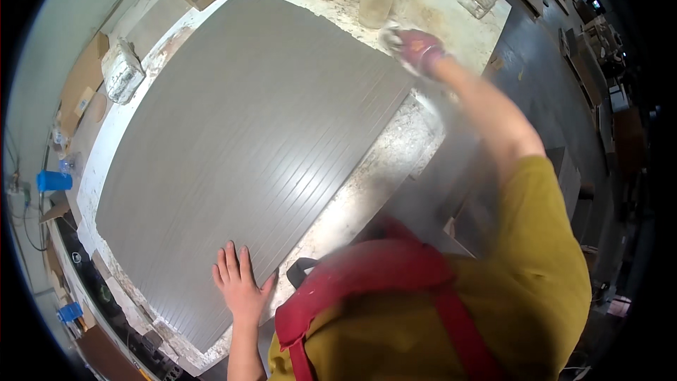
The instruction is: The person applies a liquid from a small bottle onto a textured furniture panel and then wipes the entire surface with a cloth, using a putty knife to clean the edges.
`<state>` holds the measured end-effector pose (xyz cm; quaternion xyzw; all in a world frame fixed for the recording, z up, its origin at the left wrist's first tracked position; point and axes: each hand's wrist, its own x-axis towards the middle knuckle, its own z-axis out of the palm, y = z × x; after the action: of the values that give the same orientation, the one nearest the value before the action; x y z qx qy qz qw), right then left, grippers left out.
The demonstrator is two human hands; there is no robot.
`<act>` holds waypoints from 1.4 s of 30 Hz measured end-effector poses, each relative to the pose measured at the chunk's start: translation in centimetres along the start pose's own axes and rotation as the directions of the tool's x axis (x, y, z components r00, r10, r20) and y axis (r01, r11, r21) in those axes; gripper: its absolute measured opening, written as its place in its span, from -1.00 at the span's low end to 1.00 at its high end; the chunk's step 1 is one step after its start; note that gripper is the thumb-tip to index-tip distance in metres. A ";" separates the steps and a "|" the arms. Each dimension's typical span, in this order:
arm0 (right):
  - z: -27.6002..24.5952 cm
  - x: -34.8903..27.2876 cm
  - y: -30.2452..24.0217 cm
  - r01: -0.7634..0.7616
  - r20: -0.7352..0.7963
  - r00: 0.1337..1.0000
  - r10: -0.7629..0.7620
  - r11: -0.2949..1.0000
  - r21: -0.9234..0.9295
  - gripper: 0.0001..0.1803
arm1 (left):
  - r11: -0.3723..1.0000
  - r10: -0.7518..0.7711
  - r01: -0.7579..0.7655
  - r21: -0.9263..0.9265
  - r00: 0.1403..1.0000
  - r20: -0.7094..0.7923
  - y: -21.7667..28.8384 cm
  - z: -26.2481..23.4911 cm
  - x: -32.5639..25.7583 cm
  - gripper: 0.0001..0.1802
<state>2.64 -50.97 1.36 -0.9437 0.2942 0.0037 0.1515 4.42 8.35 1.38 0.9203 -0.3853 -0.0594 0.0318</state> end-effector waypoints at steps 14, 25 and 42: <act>-2.8 -4.1 -2.7 -0.149 -0.173 0.976 0.135 0.986 -0.069 -0.67 | 1.000 0.013 -0.012 -0.015 1.000 0.027 -1.6 -1.0 -1.9 -0.07; 11.3 -23.0 -32.3 0.788 0.253 0.524 -0.813 0.576 0.218 -0.64 | 0.963 -0.258 0.261 0.060 0.964 -0.057 -9.1 0.3 -11.4 0.12; 6.7 -7.9 -6.8 0.701 -0.071 0.679 -0.731 0.674 -0.232 -0.51 | 0.330 -0.881 0.453 -0.828 0.463 -0.098 -15.0 3.0 -23.7 0.22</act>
<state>0.41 -39.34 -2.36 -0.9901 -0.0908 -0.1034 0.0282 -1.91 35.74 -1.18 0.8771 0.1375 0.0523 0.4573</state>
